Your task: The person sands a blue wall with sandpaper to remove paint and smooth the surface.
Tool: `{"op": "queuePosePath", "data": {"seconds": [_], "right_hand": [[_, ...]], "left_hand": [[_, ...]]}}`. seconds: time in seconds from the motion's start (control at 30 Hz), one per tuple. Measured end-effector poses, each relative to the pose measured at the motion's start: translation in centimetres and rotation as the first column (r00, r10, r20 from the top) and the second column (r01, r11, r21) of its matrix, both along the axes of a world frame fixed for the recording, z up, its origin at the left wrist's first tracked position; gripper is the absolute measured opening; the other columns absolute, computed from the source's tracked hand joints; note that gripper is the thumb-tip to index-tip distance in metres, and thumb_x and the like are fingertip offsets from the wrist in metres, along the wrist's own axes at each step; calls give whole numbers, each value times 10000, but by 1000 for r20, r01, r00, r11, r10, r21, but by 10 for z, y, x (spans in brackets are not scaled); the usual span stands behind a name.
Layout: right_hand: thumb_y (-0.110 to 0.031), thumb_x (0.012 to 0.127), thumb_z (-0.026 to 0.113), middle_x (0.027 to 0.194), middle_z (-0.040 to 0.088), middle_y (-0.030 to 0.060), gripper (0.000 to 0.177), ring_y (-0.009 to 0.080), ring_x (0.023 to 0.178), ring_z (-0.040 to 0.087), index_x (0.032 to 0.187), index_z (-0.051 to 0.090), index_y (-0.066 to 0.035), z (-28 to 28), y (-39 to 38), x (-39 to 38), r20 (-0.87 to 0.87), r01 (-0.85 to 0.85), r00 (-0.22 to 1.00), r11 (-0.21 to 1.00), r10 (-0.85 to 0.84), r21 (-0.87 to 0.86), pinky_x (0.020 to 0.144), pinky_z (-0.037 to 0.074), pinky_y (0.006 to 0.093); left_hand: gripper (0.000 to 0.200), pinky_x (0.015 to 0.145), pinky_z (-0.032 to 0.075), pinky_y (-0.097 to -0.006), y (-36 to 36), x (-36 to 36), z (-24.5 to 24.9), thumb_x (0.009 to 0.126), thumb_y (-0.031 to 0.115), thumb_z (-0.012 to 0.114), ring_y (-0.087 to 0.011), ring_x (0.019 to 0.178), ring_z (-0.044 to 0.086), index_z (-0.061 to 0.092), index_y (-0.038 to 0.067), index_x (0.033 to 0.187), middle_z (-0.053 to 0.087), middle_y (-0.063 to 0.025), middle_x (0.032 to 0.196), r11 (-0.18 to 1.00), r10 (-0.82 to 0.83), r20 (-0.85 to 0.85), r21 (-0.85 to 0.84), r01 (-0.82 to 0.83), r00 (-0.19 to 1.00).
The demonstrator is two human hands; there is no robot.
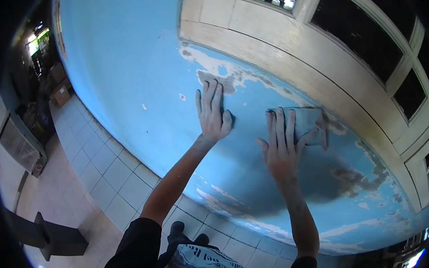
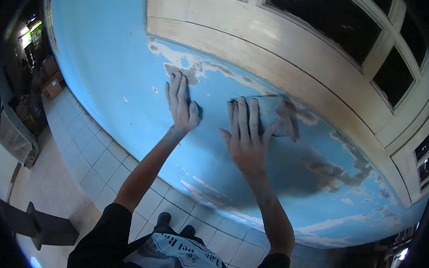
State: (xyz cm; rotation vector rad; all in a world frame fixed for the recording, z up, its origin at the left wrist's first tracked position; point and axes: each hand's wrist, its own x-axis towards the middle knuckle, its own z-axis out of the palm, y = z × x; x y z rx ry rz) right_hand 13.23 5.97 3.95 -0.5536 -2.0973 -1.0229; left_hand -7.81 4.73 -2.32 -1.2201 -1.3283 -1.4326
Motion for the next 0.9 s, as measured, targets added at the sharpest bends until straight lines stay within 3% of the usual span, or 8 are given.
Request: {"op": "queuePosePath", "data": {"seconds": [0.1, 0.23, 0.33, 0.4, 0.6, 0.8, 0.87, 0.9], "right_hand": [[-396, 935, 505, 1430, 458, 55, 496, 231, 1376, 355, 1343, 527, -113, -10, 6, 7, 21, 6, 1000, 1000, -5, -27, 1032, 183, 759], [-322, 935, 536, 1436, 451, 39, 468, 222, 1378, 351, 1354, 510, -114, -12, 6, 18, 91, 17, 996, 999, -14, -39, 1045, 172, 752], [-287, 929, 554, 1440, 444, 24, 458, 216, 1379, 348, 1357, 508, -131, -7, 4, 23, 126, 22, 992, 999, -16, -44, 1056, 161, 742], [-276, 928, 558, 1442, 441, 17, 450, 213, 1378, 349, 1356, 511, -144, -5, -1, 22, 151, 41, 988, 998, -34, -40, 1062, 156, 736], [-251, 915, 560, 1443, 439, 14, 432, 211, 1367, 368, 1340, 530, -181, 0, -6, -12, -4, 88, 996, 995, -89, -46, 1068, 151, 718], [-227, 888, 526, 1427, 462, 8, 432, 201, 1346, 397, 1318, 554, -192, 20, -25, -77, 75, 141, 987, 988, -145, 61, 1034, 269, 625], [-220, 902, 545, 1396, 489, 4, 406, 199, 1330, 414, 1307, 563, -183, 18, -30, -91, 79, 11, 997, 1000, -8, -30, 1028, 300, 579], [-220, 902, 545, 1396, 489, 4, 406, 199, 1330, 414, 1307, 563, -183, 15, -31, -91, 85, 31, 996, 999, -28, -30, 1028, 300, 579]], "left_hand": [[588, 1105, 135, -606, -1, 0, 0, 932, 295, 363, -440, 1375, 294, 367, -52, 1407, 363, -235, 1463, 1000, 13, 6, 22, -13, 1000], [581, 1110, 140, -591, -10, -9, 1, 927, 312, 368, -399, 1367, 331, 395, -24, 1400, 390, -213, 1443, 999, -38, 27, -10, 38, 999], [560, 1116, 137, -575, -32, -45, 8, 919, 305, 371, -362, 1363, 353, 422, 16, 1396, 410, -174, 1437, 989, -84, -67, -127, 75, 994], [545, 1120, 126, -573, -42, -78, 20, 911, 285, 377, -347, 1366, 354, 430, 36, 1392, 415, -157, 1438, 997, 4, -53, -72, -8, 999], [545, 1123, 119, -576, -53, -145, 47, 903, 243, 368, -347, 1384, 322, 402, 50, 1412, 390, -156, 1462, 999, 38, -59, -29, -40, 998], [546, 1112, 141, -598, -33, -154, 34, 934, 292, 334, -391, 1388, 301, 409, 63, 1424, 370, -163, 1487, 999, 31, -98, 13, -30, 995], [548, 1112, 141, -598, -32, -159, 32, 936, 300, 330, -389, 1388, 302, 412, 65, 1424, 372, -159, 1487, 1000, 12, -107, -1, -12, 994], [550, 1112, 141, -597, -32, -160, 31, 938, 308, 327, -387, 1389, 302, 414, 67, 1425, 374, -155, 1487, 1000, 22, -115, -9, -23, 993]]}}
